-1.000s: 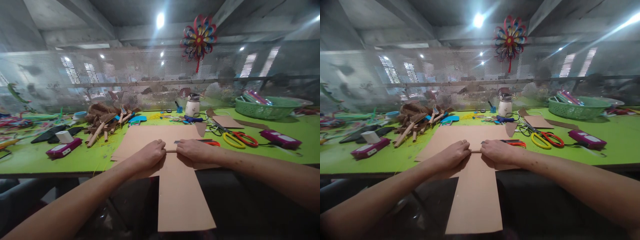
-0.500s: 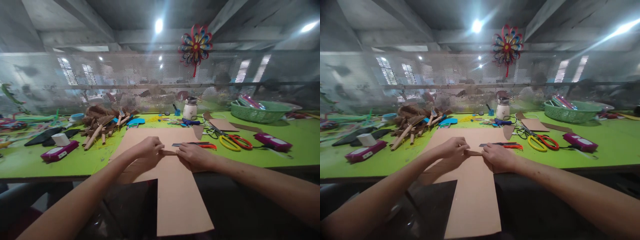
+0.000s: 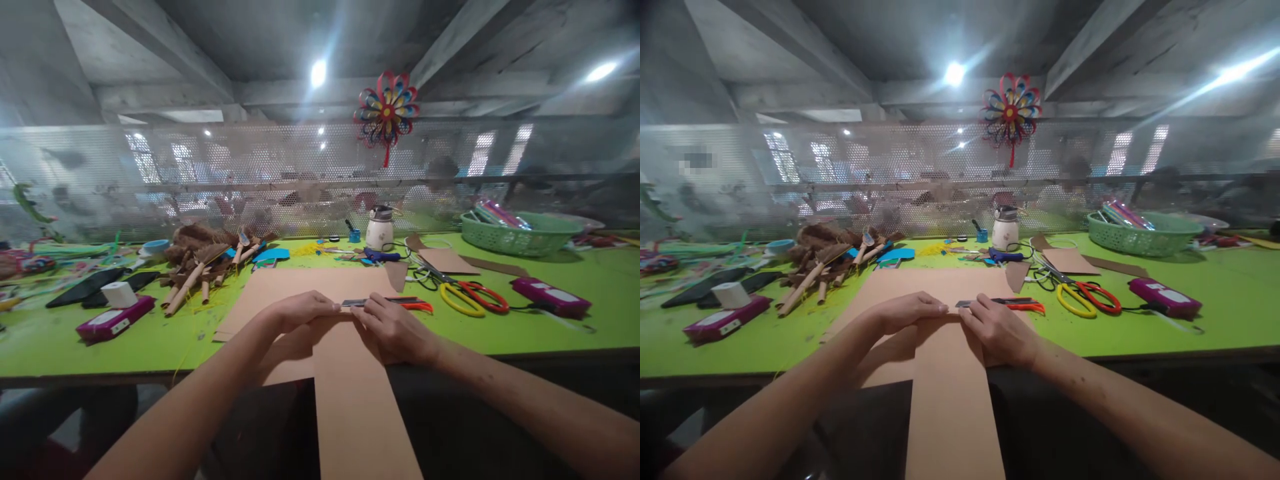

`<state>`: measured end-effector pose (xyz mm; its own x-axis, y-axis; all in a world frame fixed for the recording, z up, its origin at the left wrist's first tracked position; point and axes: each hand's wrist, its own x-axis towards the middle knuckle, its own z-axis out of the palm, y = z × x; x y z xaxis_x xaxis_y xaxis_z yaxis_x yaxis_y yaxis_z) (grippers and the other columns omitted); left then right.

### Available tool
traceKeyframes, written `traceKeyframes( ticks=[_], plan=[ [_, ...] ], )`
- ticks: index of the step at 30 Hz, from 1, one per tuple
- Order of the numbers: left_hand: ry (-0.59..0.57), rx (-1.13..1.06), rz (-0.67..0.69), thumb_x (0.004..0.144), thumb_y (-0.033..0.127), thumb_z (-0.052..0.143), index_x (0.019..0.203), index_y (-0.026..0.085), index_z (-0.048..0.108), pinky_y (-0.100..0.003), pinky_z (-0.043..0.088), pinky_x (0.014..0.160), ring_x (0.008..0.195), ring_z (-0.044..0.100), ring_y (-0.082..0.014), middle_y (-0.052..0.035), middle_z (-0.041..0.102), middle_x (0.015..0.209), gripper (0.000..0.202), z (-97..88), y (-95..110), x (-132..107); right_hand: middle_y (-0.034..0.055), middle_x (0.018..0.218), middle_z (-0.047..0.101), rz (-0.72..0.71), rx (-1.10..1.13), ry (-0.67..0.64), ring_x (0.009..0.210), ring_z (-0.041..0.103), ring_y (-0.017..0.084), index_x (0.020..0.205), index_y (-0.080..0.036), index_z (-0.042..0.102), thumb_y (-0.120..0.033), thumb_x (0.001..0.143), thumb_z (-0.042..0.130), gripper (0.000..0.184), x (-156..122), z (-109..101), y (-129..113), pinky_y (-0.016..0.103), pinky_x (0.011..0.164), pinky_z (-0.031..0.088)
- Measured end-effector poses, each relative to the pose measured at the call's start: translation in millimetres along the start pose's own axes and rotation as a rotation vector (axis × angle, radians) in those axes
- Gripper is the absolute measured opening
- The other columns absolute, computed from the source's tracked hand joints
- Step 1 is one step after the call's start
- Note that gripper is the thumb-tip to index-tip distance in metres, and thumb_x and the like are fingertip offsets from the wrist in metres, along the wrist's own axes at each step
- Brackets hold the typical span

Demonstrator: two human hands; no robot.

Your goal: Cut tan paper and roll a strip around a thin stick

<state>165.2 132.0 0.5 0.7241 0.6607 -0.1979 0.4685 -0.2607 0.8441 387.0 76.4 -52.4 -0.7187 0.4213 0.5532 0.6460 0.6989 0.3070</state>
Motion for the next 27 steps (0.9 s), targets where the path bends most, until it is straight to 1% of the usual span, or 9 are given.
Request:
traceKeyframes(
  ticks=[3,5,8,10,13,16,20,24,27],
  plan=[
    [0.063,0.041,-0.009,0.073,0.056,0.055,0.064,0.016,0.049,-0.024,0.023,0.050,0.053,0.027,-0.0095,0.0053,0.032,0.056,0.041,3.1,-3,-2,0.0107,0.080,0.054,0.125,0.089,0.032,0.078,0.046,0.023,0.105,-0.012,0.059,-0.013,0.090,0.038,0.026,2,3,-3,0.036,0.068,0.042],
    [0.080,0.081,0.007,0.074,0.053,0.055,0.061,0.016,0.047,-0.024,0.022,0.050,0.053,0.027,-0.0093,0.0053,0.030,0.056,0.040,2.8,-4,-4,0.0100,0.084,0.054,0.226,0.227,0.064,0.080,0.049,0.021,0.101,-0.014,0.061,-0.016,0.089,0.042,0.023,2,2,-2,0.034,0.070,0.044],
    [0.064,0.076,0.052,0.075,0.049,0.055,0.061,0.016,0.047,-0.024,0.023,0.051,0.054,0.027,-0.0093,0.0050,0.031,0.057,0.036,-0.4,-5,-6,0.0105,0.096,0.057,0.378,0.496,0.068,0.087,0.053,0.019,0.107,-0.016,0.060,-0.020,0.086,0.050,0.023,3,-7,8,0.031,0.075,0.045],
    [0.058,0.046,0.056,0.074,0.046,0.056,0.062,0.015,0.050,-0.024,0.023,0.051,0.054,0.028,-0.0092,0.0049,0.033,0.057,0.034,-2.6,-5,-6,0.0094,0.096,0.061,0.485,0.639,-0.026,0.086,0.055,0.019,0.106,-0.016,0.061,-0.027,0.085,0.054,0.025,6,-14,18,0.030,0.074,0.046],
    [0.065,0.007,0.041,0.072,0.045,0.058,0.064,0.015,0.054,-0.023,0.024,0.052,0.055,0.030,-0.0092,0.0048,0.037,0.057,0.031,-3.7,-3,-5,0.0047,0.076,0.063,0.574,0.892,-0.266,0.069,0.056,0.015,0.085,-0.015,0.064,-0.040,0.087,0.048,0.031,12,-17,28,0.027,0.064,0.044],
    [0.052,-0.045,0.054,0.070,0.043,0.060,0.062,0.015,0.054,-0.023,0.024,0.053,0.055,0.031,-0.0090,0.0051,0.038,0.056,0.030,-2.0,-1,-3,-0.0008,0.055,0.055,0.692,1.174,-0.372,0.048,0.048,0.010,0.066,-0.015,0.057,-0.049,0.088,0.043,0.043,17,-8,31,0.023,0.050,0.038],
    [0.050,-0.149,0.060,0.070,0.039,0.062,0.063,0.014,0.055,-0.023,0.027,0.055,0.057,0.034,-0.0094,0.0044,0.042,0.058,0.027,1.4,-4,-1,-0.0041,0.045,0.047,0.771,1.312,-0.332,0.042,0.043,0.008,0.059,-0.015,0.054,-0.048,0.080,0.058,0.039,17,8,28,0.020,0.043,0.030],
    [0.026,-0.246,0.062,0.072,0.040,0.062,0.066,0.013,0.058,-0.023,0.030,0.057,0.060,0.039,-0.0106,0.0024,0.048,0.061,0.028,2.7,-7,-1,-0.0054,0.043,0.048,0.848,1.446,-0.215,0.036,0.039,0.007,0.071,-0.014,0.059,-0.044,0.076,0.063,0.031,13,15,27,0.020,0.039,0.028],
    [0.012,-0.332,0.050,0.074,0.042,0.062,0.066,0.013,0.057,-0.024,0.031,0.057,0.058,0.041,-0.0106,0.0015,0.050,0.061,0.031,2.8,-8,-3,-0.0057,0.042,0.049,0.856,1.490,-0.147,0.035,0.040,0.007,0.074,-0.015,0.060,-0.043,0.076,0.064,0.029,10,16,26,0.020,0.037,0.028]
  ],
)
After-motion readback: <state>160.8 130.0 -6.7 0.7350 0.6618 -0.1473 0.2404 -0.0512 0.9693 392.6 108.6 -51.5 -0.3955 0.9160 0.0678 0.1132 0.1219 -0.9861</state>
